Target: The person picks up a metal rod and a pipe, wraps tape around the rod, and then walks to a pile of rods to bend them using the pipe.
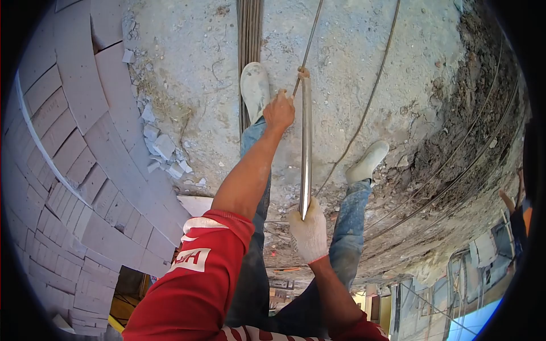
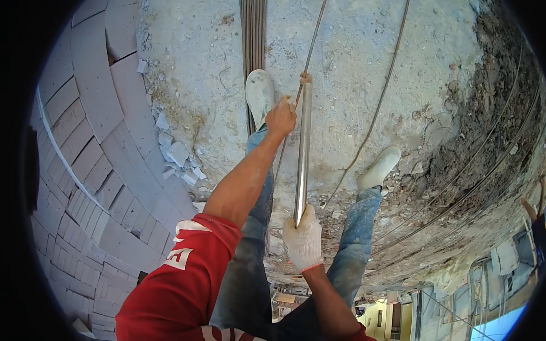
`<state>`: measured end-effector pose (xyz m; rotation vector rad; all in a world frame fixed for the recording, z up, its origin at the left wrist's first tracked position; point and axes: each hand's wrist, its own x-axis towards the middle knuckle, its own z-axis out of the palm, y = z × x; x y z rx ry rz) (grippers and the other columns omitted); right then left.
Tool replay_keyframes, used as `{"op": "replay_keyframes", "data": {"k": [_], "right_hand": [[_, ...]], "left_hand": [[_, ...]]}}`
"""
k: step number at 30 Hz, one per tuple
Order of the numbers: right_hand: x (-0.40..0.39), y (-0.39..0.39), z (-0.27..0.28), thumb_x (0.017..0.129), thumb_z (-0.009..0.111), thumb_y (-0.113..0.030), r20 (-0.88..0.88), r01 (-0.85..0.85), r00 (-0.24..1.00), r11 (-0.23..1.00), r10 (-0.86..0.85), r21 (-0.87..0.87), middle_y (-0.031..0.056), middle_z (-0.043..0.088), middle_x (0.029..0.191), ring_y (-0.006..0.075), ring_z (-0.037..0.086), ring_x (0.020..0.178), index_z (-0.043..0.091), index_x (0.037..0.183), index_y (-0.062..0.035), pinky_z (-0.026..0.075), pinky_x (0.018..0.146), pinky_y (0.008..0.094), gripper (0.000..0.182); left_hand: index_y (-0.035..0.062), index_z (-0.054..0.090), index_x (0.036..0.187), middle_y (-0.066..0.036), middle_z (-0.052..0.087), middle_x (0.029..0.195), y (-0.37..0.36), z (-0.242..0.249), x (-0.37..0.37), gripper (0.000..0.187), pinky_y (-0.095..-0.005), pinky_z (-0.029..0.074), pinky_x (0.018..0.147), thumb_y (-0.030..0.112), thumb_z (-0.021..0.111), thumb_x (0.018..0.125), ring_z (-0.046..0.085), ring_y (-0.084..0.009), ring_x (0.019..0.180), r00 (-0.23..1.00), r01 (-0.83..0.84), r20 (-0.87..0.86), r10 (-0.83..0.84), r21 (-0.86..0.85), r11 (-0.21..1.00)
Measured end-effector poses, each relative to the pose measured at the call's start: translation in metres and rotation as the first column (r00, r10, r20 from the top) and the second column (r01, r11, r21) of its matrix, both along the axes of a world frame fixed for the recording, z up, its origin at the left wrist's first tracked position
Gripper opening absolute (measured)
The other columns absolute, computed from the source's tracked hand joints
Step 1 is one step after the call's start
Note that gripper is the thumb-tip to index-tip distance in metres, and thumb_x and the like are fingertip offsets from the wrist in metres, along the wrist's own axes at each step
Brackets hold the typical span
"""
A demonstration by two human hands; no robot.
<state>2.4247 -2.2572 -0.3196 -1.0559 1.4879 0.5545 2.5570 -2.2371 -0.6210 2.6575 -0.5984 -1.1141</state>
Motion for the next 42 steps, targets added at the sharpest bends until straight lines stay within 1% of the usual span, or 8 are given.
{"op": "replay_keyframes", "data": {"k": [4, 14, 18, 24, 32, 38, 41, 42], "right_hand": [[-0.011, -0.034, 0.025, 0.088, 0.057, -0.008, -0.008, -0.021, 1.0, 0.999, 0.021, 0.048, 0.0268, 0.059, 0.071, 0.0443, 0.065, 0.069, 0.052, 0.107, 0.0049, 0.049, 0.06, 0.0487, 0.024], [0.015, -0.111, 0.11, 0.089, 0.061, -0.01, -0.054, -0.077, 0.996, 0.997, 0.078, 0.008, 0.0193, 0.062, 0.072, 0.0338, 0.067, 0.065, 0.052, 0.109, 0.0028, 0.051, 0.059, 0.0419, 0.026], [0.056, -0.153, 0.131, 0.089, 0.059, -0.01, -0.01, -0.032, 0.999, 0.998, 0.032, -0.054, 0.0077, 0.055, 0.068, 0.017, 0.059, 0.055, 0.052, 0.105, 0.0015, 0.049, 0.051, 0.0353, 0.021], [0.137, -0.229, 0.157, 0.092, 0.056, -0.009, 0.052, 0.194, 0.979, 0.98, -0.196, 0.039, 0.0024, 0.051, 0.066, 0.0094, 0.049, 0.042, 0.049, 0.1, -0.0011, 0.04, 0.036, 0.0276, 0.014], [0.196, -0.402, 0.105, 0.091, 0.056, -0.008, 0.081, 0.221, 0.969, 0.965, -0.234, 0.144, 0.0032, 0.052, 0.067, 0.0108, 0.051, 0.042, 0.048, 0.102, 0.0, 0.04, 0.035, 0.0288, 0.016], [0.232, -0.52, 0.026, 0.088, 0.056, -0.013, 0.119, 0.098, 0.987, 0.993, -0.105, 0.069, 0.0186, 0.061, 0.069, 0.0297, 0.064, 0.057, 0.055, 0.101, 0.006, 0.051, 0.052, 0.0415, 0.023], [0.25, -0.54, 0.008, 0.087, 0.056, -0.015, 0.137, -0.005, 0.991, 0.999, 0.0, 0.032, 0.0301, 0.065, 0.081, 0.0435, 0.068, 0.076, 0.057, 0.105, 0.0083, 0.054, 0.068, 0.0462, 0.029], [0.255, -0.539, 0.011, 0.087, 0.056, -0.015, 0.144, -0.008, 0.99, 1.0, 0.01, -0.012, 0.033, 0.064, 0.084, 0.0472, 0.067, 0.082, 0.056, 0.107, 0.0089, 0.053, 0.071, 0.0481, 0.031]], "left_hand": [[0.0046, 0.068, 0.097, -0.014, 0.069, 0.072, -0.004, -0.033, -0.015, 0.037, -0.0506, 0.051, 0.075, 0.036, 0.049, 0.101, 0.069, -0.0388, 0.077, 0.971, -0.037, -0.24, 0.017, -0.082, 0.996], [0.0028, 0.066, 0.091, -0.013, 0.065, 0.065, -0.109, 0.049, 0.033, 0.037, -0.0437, 0.051, 0.065, 0.033, 0.049, 0.102, 0.067, -0.0271, 0.06, 0.96, -0.064, -0.279, -0.008, -0.249, 0.966], [0.0013, 0.065, 0.093, -0.021, 0.069, 0.079, -0.17, 0.078, 0.069, 0.033, -0.0499, 0.05, 0.075, 0.03, 0.05, 0.101, 0.068, -0.0384, 0.078, 0.958, -0.137, -0.282, 0.048, -0.306, 0.942], [0.002, 0.064, 0.097, -0.028, 0.068, 0.096, -0.251, 0.105, 0.138, 0.028, -0.0567, 0.047, 0.085, 0.025, 0.048, 0.099, 0.062, -0.0496, 0.096, 0.945, -0.193, -0.312, 0.095, -0.303, 0.933], [0.0043, 0.068, 0.095, -0.028, 0.066, 0.09, -0.393, 0.047, 0.218, 0.032, -0.0542, 0.048, 0.082, 0.027, 0.046, 0.099, 0.063, -0.0473, 0.089, 0.965, -0.138, -0.253, 0.062, -0.293, 0.946], [0.0046, 0.065, 0.113, -0.028, 0.068, 0.103, -0.49, -0.012, 0.254, 0.033, -0.0517, 0.05, 0.089, 0.029, 0.049, 0.099, 0.064, -0.049, 0.096, 0.93, -0.156, -0.356, 0.088, -0.166, 0.974], [-0.0022, 0.056, 0.129, -0.023, 0.067, 0.106, -0.515, 0.028, 0.258, 0.045, -0.0462, 0.056, 0.08, 0.033, 0.047, 0.101, 0.07, -0.0341, 0.09, 0.996, 0.064, 0.066, -0.059, -0.074, 0.995], [-0.0029, 0.052, 0.131, -0.024, 0.065, 0.107, -0.534, 0.079, 0.264, 0.047, -0.0447, 0.058, 0.075, 0.034, 0.046, 0.103, 0.07, -0.0336, 0.088, 0.833, -0.418, -0.383, 0.398, 0.033, 0.908]]}}
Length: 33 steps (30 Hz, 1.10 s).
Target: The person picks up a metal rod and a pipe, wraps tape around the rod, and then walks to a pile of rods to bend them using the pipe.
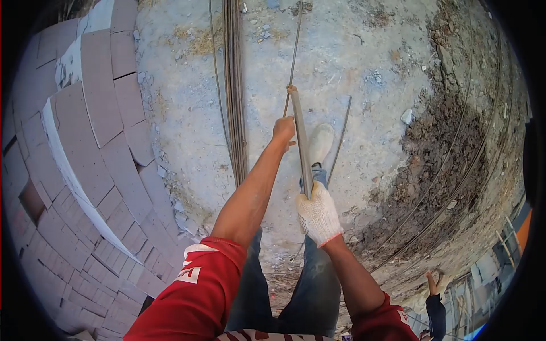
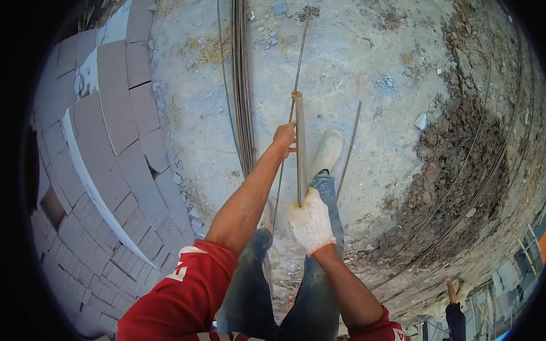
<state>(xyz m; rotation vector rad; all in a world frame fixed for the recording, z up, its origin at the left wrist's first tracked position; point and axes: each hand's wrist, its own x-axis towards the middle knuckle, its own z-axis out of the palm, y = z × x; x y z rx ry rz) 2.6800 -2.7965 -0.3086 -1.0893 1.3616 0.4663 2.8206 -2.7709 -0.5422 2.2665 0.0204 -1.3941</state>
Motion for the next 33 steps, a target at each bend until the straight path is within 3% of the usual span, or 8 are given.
{"op": "replay_keyframes", "data": {"k": [1, 3, 5, 7, 12, 16, 24, 33], "right_hand": [[0.004, 0.002, 0.003, 0.086, 0.056, -0.015, 0.005, -0.011, 1.0, 0.999, 0.012, -0.043, 0.0358, 0.064, 0.088, 0.0509, 0.065, 0.089, 0.056, 0.109, 0.0096, 0.053, 0.075, 0.0499, 0.034], [0.011, 0.01, 0.004, 0.086, 0.056, -0.014, -0.024, -0.013, 1.0, 0.999, 0.012, -0.032, 0.0368, 0.064, 0.091, 0.0515, 0.064, 0.093, 0.055, 0.11, 0.0095, 0.052, 0.078, 0.0511, 0.034], [0.019, 0.023, -0.002, 0.085, 0.056, -0.014, -0.052, -0.007, 0.999, 0.999, 0.005, -0.037, 0.0377, 0.064, 0.093, 0.0522, 0.063, 0.097, 0.055, 0.11, 0.0095, 0.051, 0.081, 0.0522, 0.034], [0.026, 0.042, -0.011, 0.088, 0.056, -0.015, -0.069, -0.023, 0.998, 0.989, 0.013, -0.146, 0.0256, 0.065, 0.081, 0.0359, 0.069, 0.07, 0.056, 0.108, 0.0072, 0.053, 0.062, 0.0437, 0.03], [0.069, 0.069, -0.033, 0.086, 0.058, -0.013, -0.101, 0.002, 0.995, 0.998, -0.008, -0.057, 0.0358, 0.064, 0.09, 0.0525, 0.063, 0.093, 0.052, 0.1, 0.0071, 0.05, 0.079, 0.0543, 0.025], [0.093, 0.085, -0.033, 0.086, 0.058, -0.011, -0.204, 0.036, 0.978, 0.999, -0.042, -0.033, 0.0359, 0.063, 0.089, 0.0529, 0.063, 0.091, 0.051, 0.101, 0.0067, 0.049, 0.079, 0.0554, 0.025], [0.117, 0.107, -0.034, 0.087, 0.056, -0.009, -0.272, -0.015, 0.962, 0.989, -0.025, -0.146, 0.0363, 0.063, 0.084, 0.0539, 0.063, 0.086, 0.048, 0.103, 0.005, 0.05, 0.074, 0.0563, 0.023], [0.111, 0.099, -0.028, 0.087, 0.054, -0.007, -0.334, -0.107, 0.941, 0.982, 0.049, -0.158, 0.038, 0.063, 0.086, 0.055, 0.063, 0.086, 0.046, 0.106, 0.0052, 0.05, 0.073, 0.0573, 0.024]], "left_hand": [[-0.0036, 0.048, 0.134, -0.024, 0.063, 0.107, -0.013, 0.043, 0.001, 0.049, -0.0433, 0.059, 0.071, 0.035, 0.045, 0.104, 0.07, -0.0331, 0.085, 0.776, -0.452, -0.431, 0.46, 0.129, 0.883], [-0.0041, 0.048, 0.129, -0.022, 0.063, 0.1, -0.025, 0.088, -0.009, 0.046, -0.0432, 0.057, 0.057, 0.035, 0.046, 0.104, 0.07, -0.034, 0.076, 0.566, -0.621, -0.543, 0.621, 0.215, 0.754], [-0.0044, 0.05, 0.123, -0.021, 0.062, 0.097, -0.013, 0.086, -0.019, 0.042, -0.041, 0.055, 0.052, 0.033, 0.049, 0.103, 0.068, -0.0316, 0.07, 0.715, -0.499, -0.488, 0.5, 0.145, 0.854], [-0.0047, 0.052, 0.118, -0.021, 0.062, 0.094, 0.011, 0.064, -0.026, 0.039, -0.0388, 0.053, 0.048, 0.031, 0.052, 0.102, 0.067, -0.0292, 0.065, 0.833, -0.36, -0.417, 0.364, 0.092, 0.928], [-0.0049, 0.052, 0.103, -0.012, 0.059, 0.072, 0.037, 0.031, -0.005, 0.031, -0.0368, 0.046, 0.041, 0.025, 0.056, 0.101, 0.056, -0.0188, 0.05, 0.986, 0.139, 0.073, -0.15, 0.129, 0.982], [-0.007, 0.056, 0.111, -0.035, 0.066, 0.099, 0.049, 0.024, 0.013, 0.041, -0.0491, 0.055, 0.077, 0.033, 0.055, 0.099, 0.068, -0.0474, 0.09, 0.991, 0.061, -0.125, -0.043, 0.137, 0.989], [-0.0046, 0.055, 0.106, -0.019, 0.065, 0.076, 0.046, 0.044, 0.034, 0.034, -0.0401, 0.049, 0.044, 0.029, 0.054, 0.101, 0.064, -0.027, 0.053, 0.952, -0.069, -0.292, 0.095, 0.098, 0.993], [0.003, 0.048, 0.102, -0.005, 0.05, 0.067, 0.046, 0.041, 0.021, 0.023, -0.0326, 0.042, 0.04, 0.026, 0.054, 0.102, 0.051, -0.0156, 0.048, 0.866, -0.253, -0.435, 0.247, 0.045, 0.966]]}}
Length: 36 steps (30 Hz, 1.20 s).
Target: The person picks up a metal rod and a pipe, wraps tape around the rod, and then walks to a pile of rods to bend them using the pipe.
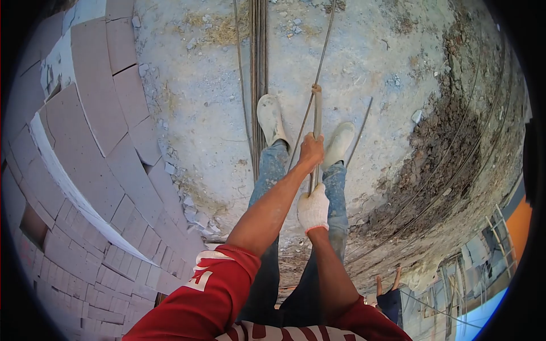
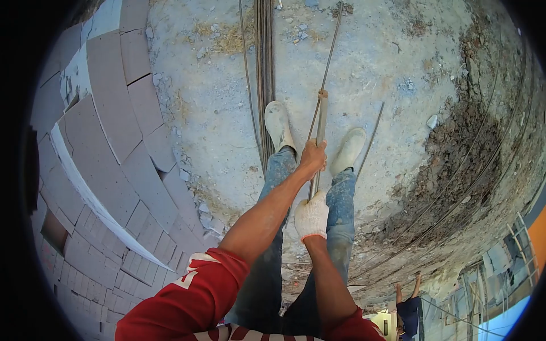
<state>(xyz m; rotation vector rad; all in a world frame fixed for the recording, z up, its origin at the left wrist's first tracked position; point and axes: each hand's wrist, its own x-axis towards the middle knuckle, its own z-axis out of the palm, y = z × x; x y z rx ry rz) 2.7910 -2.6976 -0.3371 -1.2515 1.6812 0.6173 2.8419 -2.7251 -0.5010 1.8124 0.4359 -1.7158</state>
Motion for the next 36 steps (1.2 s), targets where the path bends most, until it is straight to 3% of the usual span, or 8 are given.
{"op": "replay_keyframes", "data": {"k": [13, 16, 21, 25, 28, 30, 32, 36], "right_hand": [[0.021, 0.054, -0.055, 0.087, 0.054, -0.006, -0.029, 0.16, 0.987, 0.987, -0.16, 0.007, 0.0349, 0.065, 0.089, 0.0521, 0.065, 0.09, 0.049, 0.111, 0.0016, 0.051, 0.077, 0.0563, 0.026], [0.003, 0.059, -0.057, 0.088, 0.054, -0.007, -0.013, 0.175, 0.984, 0.984, -0.175, 0.016, 0.0343, 0.066, 0.088, 0.0527, 0.065, 0.087, 0.047, 0.115, 0.0004, 0.051, 0.076, 0.0572, 0.029], [-0.015, 0.076, -0.081, 0.09, 0.055, -0.01, -0.063, 0.116, 0.992, 0.992, -0.114, 0.045, 0.0335, 0.066, 0.086, 0.0535, 0.065, 0.083, 0.042, 0.122, -0.0017, 0.051, 0.073, 0.0584, 0.036], [0.001, 0.06, -0.06, 0.088, 0.055, -0.009, -0.012, 0.19, 0.982, 0.98, -0.189, 0.061, 0.0326, 0.066, 0.087, 0.0509, 0.066, 0.084, 0.048, 0.119, 0.0004, 0.051, 0.073, 0.055, 0.033], [0.005, 0.036, -0.043, 0.085, 0.056, -0.008, 0.109, 0.169, 0.98, 0.986, -0.167, -0.009, 0.03, 0.066, 0.088, 0.0488, 0.066, 0.086, 0.053, 0.118, 0.0027, 0.052, 0.075, 0.0508, 0.035], [-0.005, 0.021, -0.041, 0.084, 0.057, -0.009, 0.142, 0.182, 0.974, 0.983, -0.178, -0.014, 0.0274, 0.066, 0.09, 0.0475, 0.065, 0.087, 0.056, 0.118, 0.0044, 0.052, 0.077, 0.0481, 0.036], [-0.023, -0.004, -0.032, 0.085, 0.058, -0.011, 0.115, 0.146, 0.981, 0.984, -0.158, 0.102, 0.0263, 0.066, 0.089, 0.0442, 0.066, 0.085, 0.057, 0.119, 0.0048, 0.052, 0.076, 0.0461, 0.037], [-0.073, -0.044, -0.017, 0.087, 0.058, -0.011, 0.142, 0.115, 0.98, 0.982, -0.136, 0.146, 0.019, 0.064, 0.082, 0.0259, 0.065, 0.073, 0.057, 0.117, 0.0042, 0.051, 0.069, 0.0381, 0.034]], "left_hand": [[-0.0018, 0.055, 0.102, -0.017, 0.063, 0.069, 0.029, -0.032, 0.024, 0.029, -0.0409, 0.051, 0.047, 0.027, 0.057, 0.1, 0.063, -0.0279, 0.05, 0.986, 0.143, 0.088, -0.141, -0.016, 0.99], [0.0032, 0.051, 0.105, -0.005, 0.05, 0.063, 0.043, -0.049, 0.0, 0.022, -0.033, 0.04, 0.038, 0.025, 0.054, 0.102, 0.05, -0.0146, 0.046, 0.974, 0.196, 0.122, -0.191, -0.024, 0.98], [0.0046, 0.05, 0.1, -0.006, 0.052, 0.064, 0.075, -0.088, -0.034, 0.022, -0.0331, 0.04, 0.039, 0.026, 0.055, 0.102, 0.051, -0.015, 0.046, 0.664, 0.426, 0.728, -0.17, -0.182, 0.886], [0.0036, 0.053, 0.099, -0.008, 0.057, 0.066, 0.038, -0.034, 0.011, 0.021, -0.0347, 0.046, 0.046, 0.024, 0.054, 0.101, 0.055, -0.0185, 0.047, 0.987, 0.141, 0.081, -0.138, -0.033, 0.989], [0.0015, 0.055, 0.105, -0.006, 0.055, 0.064, 0.03, -0.042, 0.028, 0.025, -0.0343, 0.046, 0.044, 0.026, 0.054, 0.101, 0.055, -0.019, 0.045, 0.999, -0.04, 0.018, 0.041, -0.071, 0.997], [-0.002, 0.054, 0.119, -0.013, 0.063, 0.077, 0.05, -0.098, 0.032, 0.031, -0.0394, 0.054, 0.06, 0.022, 0.052, 0.1, 0.066, -0.0268, 0.063, 0.959, 0.236, 0.178, -0.219, -0.082, 0.968], [-0.0043, 0.05, 0.131, -0.023, 0.065, 0.101, 0.053, -0.109, 0.033, 0.04, -0.044, 0.053, 0.087, 0.015, 0.051, 0.096, 0.067, -0.0357, 0.095, 0.53, 0.507, 0.718, -0.451, 0.157, 0.847], [-0.0028, 0.05, 0.135, -0.026, 0.061, 0.12, 0.048, -0.155, 0.047, 0.043, -0.0447, 0.046, 0.102, 0.009, 0.05, 0.093, 0.06, -0.0372, 0.115, 0.611, 0.602, 0.63, -0.48, 0.024, 0.798]]}}
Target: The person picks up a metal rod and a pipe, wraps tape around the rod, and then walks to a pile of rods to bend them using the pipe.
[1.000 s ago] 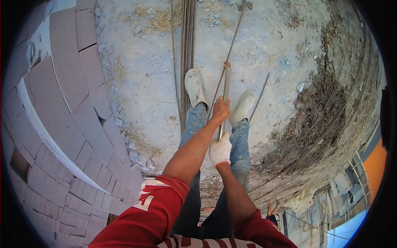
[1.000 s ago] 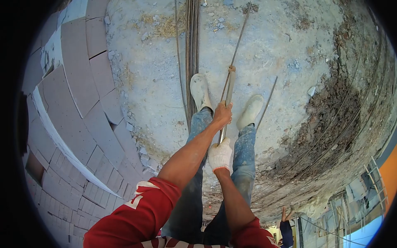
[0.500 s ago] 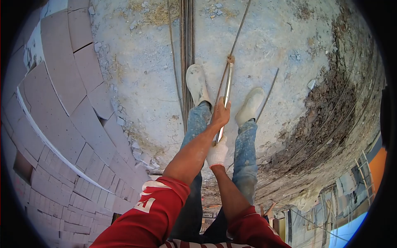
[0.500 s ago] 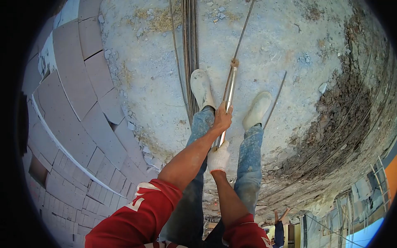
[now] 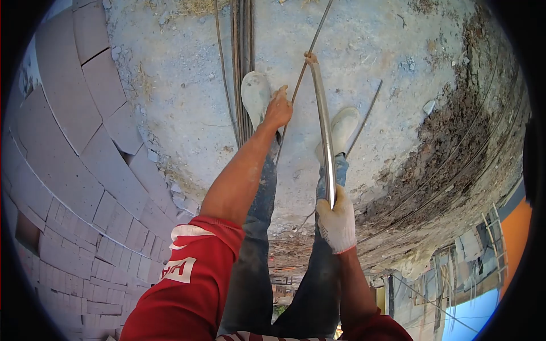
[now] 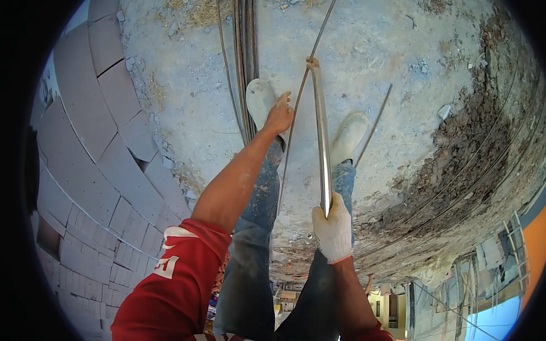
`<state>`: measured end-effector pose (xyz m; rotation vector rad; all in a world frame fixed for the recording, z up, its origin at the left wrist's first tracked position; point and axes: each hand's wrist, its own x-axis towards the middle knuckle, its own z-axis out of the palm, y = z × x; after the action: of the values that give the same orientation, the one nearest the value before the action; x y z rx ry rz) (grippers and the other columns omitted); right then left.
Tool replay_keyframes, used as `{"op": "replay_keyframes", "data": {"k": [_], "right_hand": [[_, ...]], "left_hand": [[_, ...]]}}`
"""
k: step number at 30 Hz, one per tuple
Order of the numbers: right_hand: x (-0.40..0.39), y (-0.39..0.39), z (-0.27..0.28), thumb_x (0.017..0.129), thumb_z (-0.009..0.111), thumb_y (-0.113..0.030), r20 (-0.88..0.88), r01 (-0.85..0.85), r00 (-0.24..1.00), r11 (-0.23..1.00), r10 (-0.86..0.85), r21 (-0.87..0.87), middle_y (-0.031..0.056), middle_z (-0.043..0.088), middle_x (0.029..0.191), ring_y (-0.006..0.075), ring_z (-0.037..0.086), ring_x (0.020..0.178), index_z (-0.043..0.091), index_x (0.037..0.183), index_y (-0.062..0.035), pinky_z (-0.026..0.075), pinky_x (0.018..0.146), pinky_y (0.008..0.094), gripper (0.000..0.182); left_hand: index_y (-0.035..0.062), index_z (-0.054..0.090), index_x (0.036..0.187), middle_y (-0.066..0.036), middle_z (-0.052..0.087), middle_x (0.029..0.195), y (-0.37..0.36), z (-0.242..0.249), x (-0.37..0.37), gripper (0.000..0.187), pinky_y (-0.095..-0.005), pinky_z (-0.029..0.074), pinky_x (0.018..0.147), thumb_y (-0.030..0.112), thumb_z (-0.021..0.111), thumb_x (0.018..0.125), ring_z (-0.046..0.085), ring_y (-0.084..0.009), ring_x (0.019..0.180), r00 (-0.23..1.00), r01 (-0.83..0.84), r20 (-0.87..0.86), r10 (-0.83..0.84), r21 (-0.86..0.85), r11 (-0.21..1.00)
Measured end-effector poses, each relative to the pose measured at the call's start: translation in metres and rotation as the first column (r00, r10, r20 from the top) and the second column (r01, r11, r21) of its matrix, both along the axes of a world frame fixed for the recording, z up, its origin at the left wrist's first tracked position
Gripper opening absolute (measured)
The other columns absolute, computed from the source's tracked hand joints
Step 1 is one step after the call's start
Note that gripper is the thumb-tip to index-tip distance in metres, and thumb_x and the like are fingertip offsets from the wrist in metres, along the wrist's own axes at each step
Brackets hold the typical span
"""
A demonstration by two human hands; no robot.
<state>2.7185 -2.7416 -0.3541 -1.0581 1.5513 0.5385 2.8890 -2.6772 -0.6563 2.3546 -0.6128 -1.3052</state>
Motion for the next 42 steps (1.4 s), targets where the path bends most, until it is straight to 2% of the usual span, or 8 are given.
{"op": "replay_keyframes", "data": {"k": [2, 5, 13, 24, 28, 31, 38, 42], "right_hand": [[-0.019, -0.025, 0.01, 0.088, 0.057, -0.009, -0.013, -0.02, 1.0, 0.996, 0.021, 0.082, 0.016, 0.063, 0.082, 0.021, 0.062, 0.073, 0.057, 0.115, 0.0043, 0.051, 0.068, 0.0364, 0.03], [-0.021, -0.065, 0.021, 0.089, 0.059, -0.009, -0.041, 0.009, 0.999, 0.978, -0.001, 0.207, 0.0164, 0.063, 0.086, 0.0212, 0.062, 0.076, 0.054, 0.12, 0.0033, 0.052, 0.071, 0.0364, 0.033], [-0.052, -0.116, 0.042, 0.091, 0.056, -0.003, 0.039, -0.058, 0.998, 0.996, 0.056, 0.073, 0.0218, 0.061, 0.12, 0.0219, 0.063, 0.101, 0.037, 0.15, -0.003, 0.051, 0.089, 0.0339, 0.062], [-0.045, -0.129, 0.036, 0.091, 0.054, 0.001, 0.099, 0.116, 0.985, 0.971, -0.14, 0.21, 0.0068, 0.058, 0.101, 0.0112, 0.053, 0.078, 0.041, 0.147, -0.0021, 0.049, 0.07, 0.0271, 0.058], [-0.034, -0.116, 0.035, 0.093, 0.056, -0.004, 0.103, -0.03, 0.995, 0.982, 0.011, 0.186, 0.0137, 0.06, 0.094, 0.0205, 0.059, 0.073, 0.037, 0.147, 0.0004, 0.051, 0.068, 0.0309, 0.058], [-0.027, -0.083, 0.03, 0.094, 0.058, -0.011, 0.052, -0.163, 0.985, 0.987, 0.163, -0.005, 0.0307, 0.063, 0.085, 0.0443, 0.069, 0.081, 0.032, 0.143, 0.0098, 0.054, 0.067, 0.0422, 0.059], [-0.017, -0.08, 0.024, 0.093, 0.059, -0.012, 0.008, -0.12, 0.993, 0.992, 0.12, 0.03, 0.0279, 0.061, 0.082, 0.043, 0.067, 0.076, 0.049, 0.118, 0.0052, 0.052, 0.064, 0.0445, 0.032], [-0.021, -0.066, 0.01, 0.092, 0.06, -0.012, -0.049, -0.211, 0.977, 0.977, 0.209, -0.04, 0.0278, 0.061, 0.079, 0.0433, 0.067, 0.076, 0.049, 0.115, 0.0058, 0.051, 0.063, 0.0451, 0.031]], "left_hand": [[-0.0022, 0.051, 0.134, -0.024, 0.065, 0.116, 0.0, -0.022, -0.011, 0.041, -0.043, 0.048, 0.099, 0.008, 0.05, 0.094, 0.064, -0.034, 0.112, 0.992, 0.118, -0.028, -0.121, -0.083, 0.989], [-0.0023, 0.059, 0.124, -0.018, 0.071, 0.1, -0.019, -0.018, -0.022, 0.03, -0.0378, 0.054, 0.087, 0.007, 0.049, 0.098, 0.07, -0.0253, 0.095, 0.832, 0.01, -0.555, -0.016, -0.014, 1.0], [-0.0039, 0.068, 0.104, -0.011, 0.073, 0.084, -0.08, -0.003, -0.049, 0.02, -0.0323, 0.056, 0.065, 0.008, 0.053, 0.099, 0.07, -0.017, 0.069, 0.897, -0.149, -0.429, 0.105, -0.07, 0.986], [-0.0038, 0.073, 0.093, -0.011, 0.072, 0.076, -0.108, -0.017, -0.024, 0.02, -0.0322, 0.056, 0.061, 0.011, 0.06, 0.096, 0.07, -0.0167, 0.064, 0.863, -0.242, -0.446, 0.236, 0.044, 0.969], [-0.0027, 0.074, 0.091, -0.01, 0.072, 0.074, -0.112, -0.014, -0.028, 0.018, -0.0303, 0.054, 0.059, 0.012, 0.064, 0.094, 0.068, -0.0156, 0.062, 0.877, -0.28, -0.39, 0.282, 0.064, 0.958], [-0.0015, 0.074, 0.097, -0.008, 0.072, 0.077, -0.111, -0.026, -0.038, 0.022, -0.0312, 0.054, 0.056, 0.017, 0.062, 0.097, 0.07, -0.0158, 0.064, 0.887, -0.258, -0.381, 0.26, 0.057, 0.965], [-0.0028, 0.074, 0.096, -0.011, 0.073, 0.078, -0.102, -0.027, -0.039, 0.026, -0.0334, 0.055, 0.06, 0.021, 0.065, 0.096, 0.071, -0.0173, 0.07, 0.9, -0.275, -0.343, 0.27, 0.036, 0.961], [-0.0012, 0.068, 0.112, -0.017, 0.07, 0.097, -0.1, -0.01, -0.062, 0.036, -0.0385, 0.056, 0.069, 0.03, 0.064, 0.096, 0.071, -0.0229, 0.087, 0.985, -0.167, -0.025, 0.169, 0.047, 0.985]]}}
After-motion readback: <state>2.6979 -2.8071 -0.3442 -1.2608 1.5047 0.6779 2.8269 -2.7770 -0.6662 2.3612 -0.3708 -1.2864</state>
